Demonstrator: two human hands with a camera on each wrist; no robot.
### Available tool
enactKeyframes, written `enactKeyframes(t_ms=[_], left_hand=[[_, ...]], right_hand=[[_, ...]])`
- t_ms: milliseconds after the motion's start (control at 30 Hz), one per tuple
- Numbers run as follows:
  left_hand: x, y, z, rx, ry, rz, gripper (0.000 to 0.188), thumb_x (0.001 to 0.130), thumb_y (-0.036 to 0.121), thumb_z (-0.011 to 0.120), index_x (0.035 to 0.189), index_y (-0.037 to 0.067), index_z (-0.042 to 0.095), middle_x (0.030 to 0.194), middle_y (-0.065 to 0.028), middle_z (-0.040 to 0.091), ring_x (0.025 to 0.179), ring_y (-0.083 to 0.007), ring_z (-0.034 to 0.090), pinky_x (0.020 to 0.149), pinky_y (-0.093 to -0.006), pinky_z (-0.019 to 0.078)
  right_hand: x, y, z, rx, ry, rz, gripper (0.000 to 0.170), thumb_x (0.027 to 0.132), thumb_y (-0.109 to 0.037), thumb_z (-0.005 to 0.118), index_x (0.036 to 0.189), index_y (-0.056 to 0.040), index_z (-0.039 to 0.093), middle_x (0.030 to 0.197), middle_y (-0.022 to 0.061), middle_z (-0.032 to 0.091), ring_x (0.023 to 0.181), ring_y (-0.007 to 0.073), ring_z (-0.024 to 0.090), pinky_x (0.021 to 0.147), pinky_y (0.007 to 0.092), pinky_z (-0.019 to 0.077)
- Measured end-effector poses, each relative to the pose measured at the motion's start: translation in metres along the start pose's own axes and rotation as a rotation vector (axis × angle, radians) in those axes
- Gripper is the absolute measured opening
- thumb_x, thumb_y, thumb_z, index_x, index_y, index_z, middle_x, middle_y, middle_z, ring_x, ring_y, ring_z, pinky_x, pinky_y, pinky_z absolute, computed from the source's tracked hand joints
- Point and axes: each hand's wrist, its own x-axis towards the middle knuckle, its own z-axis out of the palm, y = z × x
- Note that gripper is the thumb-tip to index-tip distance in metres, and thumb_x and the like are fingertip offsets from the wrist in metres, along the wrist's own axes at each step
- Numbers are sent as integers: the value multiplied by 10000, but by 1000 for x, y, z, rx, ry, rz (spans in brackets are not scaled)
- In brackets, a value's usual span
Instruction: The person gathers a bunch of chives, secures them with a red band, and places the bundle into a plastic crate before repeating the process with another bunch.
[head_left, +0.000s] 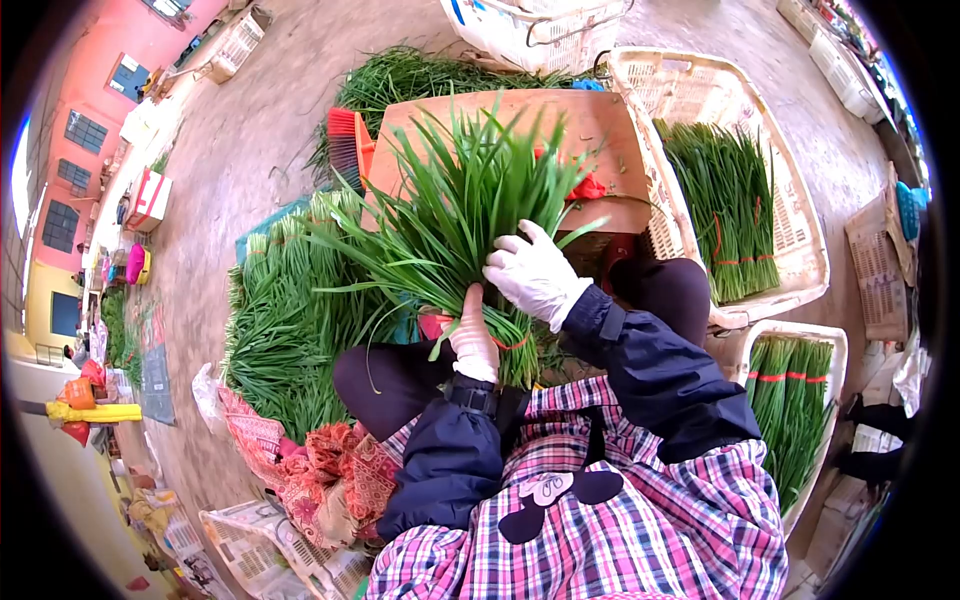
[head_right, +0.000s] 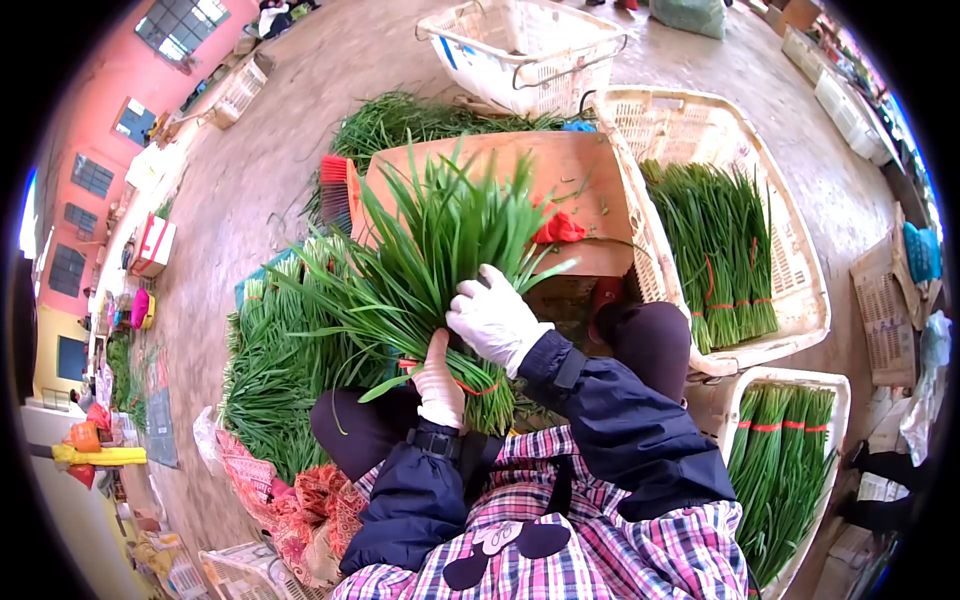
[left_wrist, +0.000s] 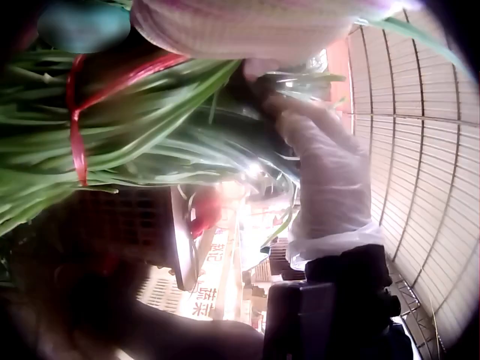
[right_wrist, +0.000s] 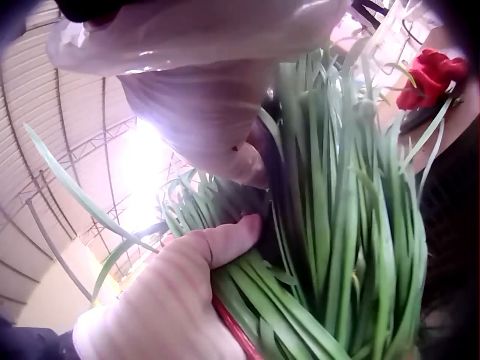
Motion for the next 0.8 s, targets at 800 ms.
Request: enactKeyframes(t_ms=[800], left_hand=[[-5,-2,6,117,-225,-164,561,915,-29,407,1448,145,425,1050,-101,633,846,-239,594,798,-325,482]], right_hand=[[-2,26,2,199,-80,521,454,821,-286,657,1250,-162,574,623,120,623,607,343,631,622,450,501]])
